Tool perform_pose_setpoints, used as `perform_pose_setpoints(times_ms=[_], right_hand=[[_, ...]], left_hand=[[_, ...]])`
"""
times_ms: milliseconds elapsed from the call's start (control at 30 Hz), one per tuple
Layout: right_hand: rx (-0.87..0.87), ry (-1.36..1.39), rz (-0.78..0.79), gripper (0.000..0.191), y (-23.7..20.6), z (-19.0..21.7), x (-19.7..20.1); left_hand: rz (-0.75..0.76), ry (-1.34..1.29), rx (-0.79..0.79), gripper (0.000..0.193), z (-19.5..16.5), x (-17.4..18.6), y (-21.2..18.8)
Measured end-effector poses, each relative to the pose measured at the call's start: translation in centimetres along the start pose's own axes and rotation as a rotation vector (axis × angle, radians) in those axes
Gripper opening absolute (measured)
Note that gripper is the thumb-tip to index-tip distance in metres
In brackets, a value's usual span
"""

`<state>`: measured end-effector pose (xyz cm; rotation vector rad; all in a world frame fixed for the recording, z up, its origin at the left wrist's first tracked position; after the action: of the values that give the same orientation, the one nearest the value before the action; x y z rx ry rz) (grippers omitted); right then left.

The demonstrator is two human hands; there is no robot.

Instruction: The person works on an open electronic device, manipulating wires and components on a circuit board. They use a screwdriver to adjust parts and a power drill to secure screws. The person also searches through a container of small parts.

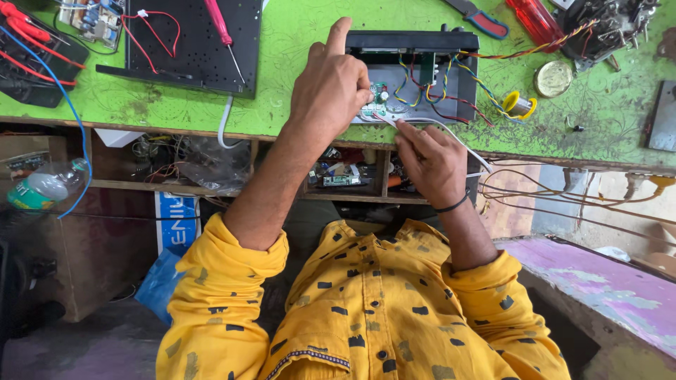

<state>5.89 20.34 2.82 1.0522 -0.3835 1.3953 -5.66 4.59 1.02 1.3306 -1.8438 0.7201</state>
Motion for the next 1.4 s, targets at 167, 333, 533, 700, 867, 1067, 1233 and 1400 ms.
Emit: perform_pose_setpoints(times_ms=[167, 333, 533, 700, 867, 1067, 1233, 1400], right_hand=[[-0.084, 0.029, 0.013, 0.024, -0.2, -1.4, -0.4], [-0.108, 0.109, -0.122, 0.020, -0.6, -1.5, 0.6], [0.106, -0.290, -0.203, 0.016, 0.8, 1.6, 1.7], [0.126, -0.306, 0.144, 0.022, 5.3, 1.1, -0.1], [0.080, -0.248, 0.256, 0.023, 6.7, 0.9, -0.9], [0.071, -0.198, 0.238, 0.022, 6.6, 0.7, -0.7], [0.069, -0.175, 0.238, 0.023, 6.6, 0.5, -0.7], [0.068, -0.194, 0.226, 0.023, 6.5, 0.3, -0.8]], left_hand=[[-0.011, -0.001, -0.015, 0.015, -0.2, 0.2, 0.0], [-0.024, -0.008, -0.024, 0.016, -0.2, 0.2, 0.0], [-0.007, -0.008, -0.020, 0.020, -0.3, 0.1, -0.1], [-0.014, 0.021, -0.022, 0.022, -0.5, -0.1, -0.3], [0.003, 0.094, -0.026, 0.029, -0.4, -0.4, -0.5], [-0.109, 0.069, -0.079, 0.034, -0.9, 0.6, -1.7], [-0.169, -0.065, -0.085, 0.059, -1.2, 1.7, -2.0], [-0.219, -0.142, -0.022, 0.089, -1.4, 2.6, -2.8]])
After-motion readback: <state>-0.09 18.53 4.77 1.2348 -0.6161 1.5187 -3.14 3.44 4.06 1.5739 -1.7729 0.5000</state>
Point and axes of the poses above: each hand's wrist, its own y-axis towards the middle knuckle, its own x-axis out of the back of the hand, z = x × y, the point moved 7 cm from there along y, towards the middle knuckle, and after that the axes turned 1 degree about -z, right-handed, at the moved point
